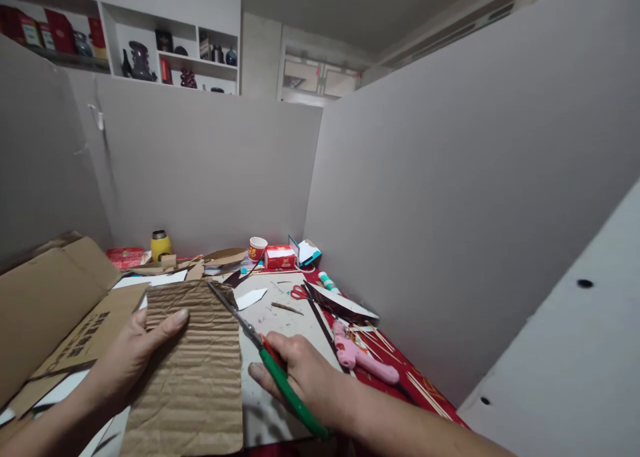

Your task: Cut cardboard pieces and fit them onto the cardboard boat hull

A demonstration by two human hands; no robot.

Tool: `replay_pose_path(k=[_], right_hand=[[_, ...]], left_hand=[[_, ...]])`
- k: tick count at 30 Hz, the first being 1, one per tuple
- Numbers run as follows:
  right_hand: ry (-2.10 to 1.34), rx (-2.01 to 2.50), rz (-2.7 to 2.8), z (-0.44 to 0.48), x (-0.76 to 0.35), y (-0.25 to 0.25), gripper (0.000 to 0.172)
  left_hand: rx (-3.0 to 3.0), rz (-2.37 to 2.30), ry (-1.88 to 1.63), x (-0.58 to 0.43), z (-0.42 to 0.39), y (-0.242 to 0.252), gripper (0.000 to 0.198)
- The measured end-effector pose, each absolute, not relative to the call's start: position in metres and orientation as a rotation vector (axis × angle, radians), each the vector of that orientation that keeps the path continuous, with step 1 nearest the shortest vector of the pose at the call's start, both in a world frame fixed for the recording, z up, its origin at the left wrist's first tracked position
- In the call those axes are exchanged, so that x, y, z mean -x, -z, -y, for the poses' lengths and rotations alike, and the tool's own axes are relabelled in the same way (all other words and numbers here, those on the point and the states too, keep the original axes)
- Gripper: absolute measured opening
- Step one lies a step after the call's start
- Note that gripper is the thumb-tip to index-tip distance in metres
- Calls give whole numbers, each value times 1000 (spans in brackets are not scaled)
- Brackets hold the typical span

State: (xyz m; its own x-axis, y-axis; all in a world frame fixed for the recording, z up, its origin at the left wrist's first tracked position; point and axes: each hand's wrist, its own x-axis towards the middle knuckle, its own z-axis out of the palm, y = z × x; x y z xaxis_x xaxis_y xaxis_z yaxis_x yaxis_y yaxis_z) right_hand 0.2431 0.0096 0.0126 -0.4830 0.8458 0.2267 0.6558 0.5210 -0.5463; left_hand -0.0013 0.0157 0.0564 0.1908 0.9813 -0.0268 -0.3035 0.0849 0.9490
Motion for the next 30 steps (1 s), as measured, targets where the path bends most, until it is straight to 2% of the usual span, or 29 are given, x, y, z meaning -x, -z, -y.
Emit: replay_pose_path(k=[5, 10, 15, 21, 25, 30], right_hand=[[-568, 1141, 2381, 16, -232, -13, 20], [-707, 992, 2454, 31, -220, -1, 23], [-681, 997, 2531, 45, -213, 11, 26], [-577, 880, 2655, 55, -212, 19, 30], [-484, 721, 2776, 47, -214, 23, 31], [-488, 615, 2694, 36, -223, 27, 31]], left_hand=[[-989, -864, -1153, 12, 28, -48, 42], [-969, -884, -1175, 26, 61, -31, 41], [-939, -975, -1155, 48, 84, -17, 33], [-1074, -931, -944, 87, 110, -16, 31], [-1161, -942, -750, 104, 122, -25, 22], [-1139, -991, -714, 113, 121, -23, 19]])
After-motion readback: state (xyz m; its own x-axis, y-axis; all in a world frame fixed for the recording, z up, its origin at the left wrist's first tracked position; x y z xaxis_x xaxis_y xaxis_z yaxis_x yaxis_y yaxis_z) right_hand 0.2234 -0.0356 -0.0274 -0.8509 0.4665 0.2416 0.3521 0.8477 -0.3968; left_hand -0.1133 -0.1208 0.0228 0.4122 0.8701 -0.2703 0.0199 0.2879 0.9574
